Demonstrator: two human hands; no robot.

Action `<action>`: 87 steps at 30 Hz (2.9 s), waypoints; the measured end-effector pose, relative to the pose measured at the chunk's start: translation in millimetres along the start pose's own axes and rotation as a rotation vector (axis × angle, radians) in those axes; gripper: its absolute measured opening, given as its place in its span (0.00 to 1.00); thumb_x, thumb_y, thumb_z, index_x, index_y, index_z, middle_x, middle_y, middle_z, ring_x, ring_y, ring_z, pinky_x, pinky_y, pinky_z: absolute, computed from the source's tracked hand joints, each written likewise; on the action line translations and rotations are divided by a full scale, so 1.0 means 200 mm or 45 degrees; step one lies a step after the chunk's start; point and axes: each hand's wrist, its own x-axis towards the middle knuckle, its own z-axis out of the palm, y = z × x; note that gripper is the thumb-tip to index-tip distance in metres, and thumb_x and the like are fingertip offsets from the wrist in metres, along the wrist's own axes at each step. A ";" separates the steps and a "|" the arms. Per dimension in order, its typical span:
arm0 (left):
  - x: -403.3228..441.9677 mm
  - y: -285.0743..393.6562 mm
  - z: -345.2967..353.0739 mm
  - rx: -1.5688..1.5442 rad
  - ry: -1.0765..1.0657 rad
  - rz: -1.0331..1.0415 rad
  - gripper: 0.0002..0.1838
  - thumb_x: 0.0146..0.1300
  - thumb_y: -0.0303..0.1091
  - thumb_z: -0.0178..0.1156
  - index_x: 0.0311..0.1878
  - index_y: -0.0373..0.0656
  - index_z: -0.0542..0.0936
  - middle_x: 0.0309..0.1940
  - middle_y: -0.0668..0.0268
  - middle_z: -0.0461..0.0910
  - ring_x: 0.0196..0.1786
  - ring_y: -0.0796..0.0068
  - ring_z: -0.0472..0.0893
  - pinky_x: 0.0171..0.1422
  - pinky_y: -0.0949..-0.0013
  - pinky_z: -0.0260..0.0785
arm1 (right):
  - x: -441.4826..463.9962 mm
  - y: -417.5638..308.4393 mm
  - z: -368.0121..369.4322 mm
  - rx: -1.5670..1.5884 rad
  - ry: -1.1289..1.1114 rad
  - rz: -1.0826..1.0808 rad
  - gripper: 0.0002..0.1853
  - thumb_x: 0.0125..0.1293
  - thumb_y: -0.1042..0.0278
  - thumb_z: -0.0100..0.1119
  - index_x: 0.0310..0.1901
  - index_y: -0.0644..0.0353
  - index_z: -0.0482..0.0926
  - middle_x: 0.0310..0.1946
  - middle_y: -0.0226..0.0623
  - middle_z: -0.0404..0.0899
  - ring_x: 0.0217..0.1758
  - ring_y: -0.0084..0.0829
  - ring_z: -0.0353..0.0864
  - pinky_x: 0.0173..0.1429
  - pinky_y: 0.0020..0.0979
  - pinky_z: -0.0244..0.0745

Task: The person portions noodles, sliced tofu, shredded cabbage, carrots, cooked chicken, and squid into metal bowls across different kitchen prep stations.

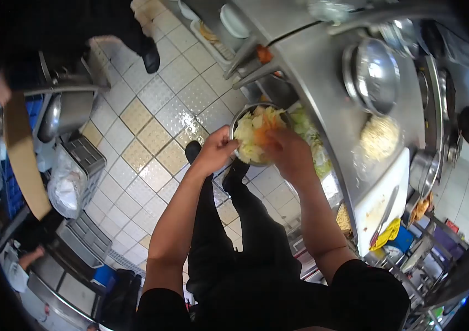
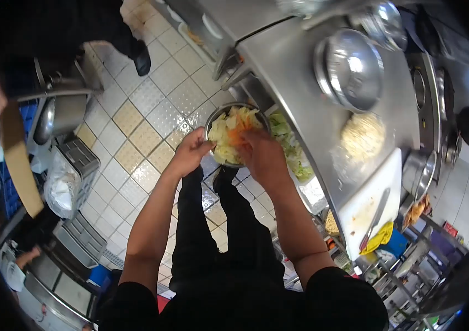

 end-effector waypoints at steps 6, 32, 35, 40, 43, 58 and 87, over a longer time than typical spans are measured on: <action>-0.25 0.30 0.17 -0.259 -0.158 -0.067 0.02 0.66 0.26 0.56 0.41 0.42 0.76 0.29 0.76 0.75 0.32 0.90 0.70 0.34 0.81 0.62 | -0.28 -0.26 -0.48 -0.047 0.331 0.112 0.13 0.56 0.72 0.65 0.45 0.59 0.80 0.38 0.43 0.83 0.39 0.44 0.83 0.43 0.39 0.78; -0.53 0.83 -0.64 -0.505 0.353 0.087 0.02 0.67 0.33 0.60 0.40 0.48 0.77 0.35 0.76 0.79 0.37 0.88 0.76 0.38 0.80 0.70 | -0.36 0.69 -0.76 0.030 0.684 0.823 0.43 0.54 0.69 0.67 0.69 0.54 0.54 0.45 0.54 0.79 0.46 0.51 0.81 0.52 0.43 0.75; -0.56 1.00 -0.92 -0.515 0.454 0.103 0.03 0.66 0.32 0.59 0.42 0.47 0.78 0.36 0.75 0.80 0.36 0.88 0.77 0.36 0.81 0.71 | -0.39 0.40 -0.87 -0.324 0.947 0.802 0.40 0.52 0.68 0.67 0.67 0.60 0.59 0.55 0.56 0.68 0.57 0.54 0.71 0.62 0.43 0.68; -0.47 1.24 -1.42 -0.569 0.515 0.167 0.04 0.66 0.31 0.59 0.42 0.46 0.77 0.35 0.75 0.79 0.37 0.87 0.77 0.38 0.81 0.72 | -0.17 0.01 -0.77 -0.309 1.095 0.595 0.25 0.57 0.69 0.62 0.57 0.64 0.70 0.48 0.51 0.73 0.52 0.46 0.75 0.55 0.39 0.71; -0.31 1.31 -1.75 -0.496 0.507 0.188 0.05 0.66 0.31 0.59 0.44 0.45 0.77 0.38 0.71 0.80 0.39 0.83 0.78 0.44 0.75 0.74 | 0.21 -0.19 -0.58 0.164 0.773 0.409 0.13 0.61 0.70 0.60 0.47 0.65 0.76 0.36 0.41 0.79 0.36 0.33 0.79 0.41 0.30 0.75; 0.34 2.20 -3.15 -0.550 0.863 0.297 0.03 0.66 0.29 0.55 0.41 0.44 0.77 0.35 0.71 0.80 0.36 0.84 0.79 0.38 0.79 0.72 | 3.01 -1.29 -0.23 1.896 0.428 0.777 0.19 0.69 0.57 0.50 0.56 0.59 0.69 0.45 0.42 0.78 0.33 0.37 0.82 0.36 0.33 0.80; 2.71 4.03 -6.06 -0.762 0.801 0.462 0.07 0.64 0.27 0.59 0.43 0.41 0.73 0.40 0.63 0.79 0.41 0.73 0.79 0.47 0.68 0.74 | 5.95 -3.02 -0.14 1.465 0.268 0.516 0.23 0.57 0.76 0.44 0.57 0.63 0.66 0.46 0.41 0.76 0.40 0.32 0.82 0.37 0.35 0.84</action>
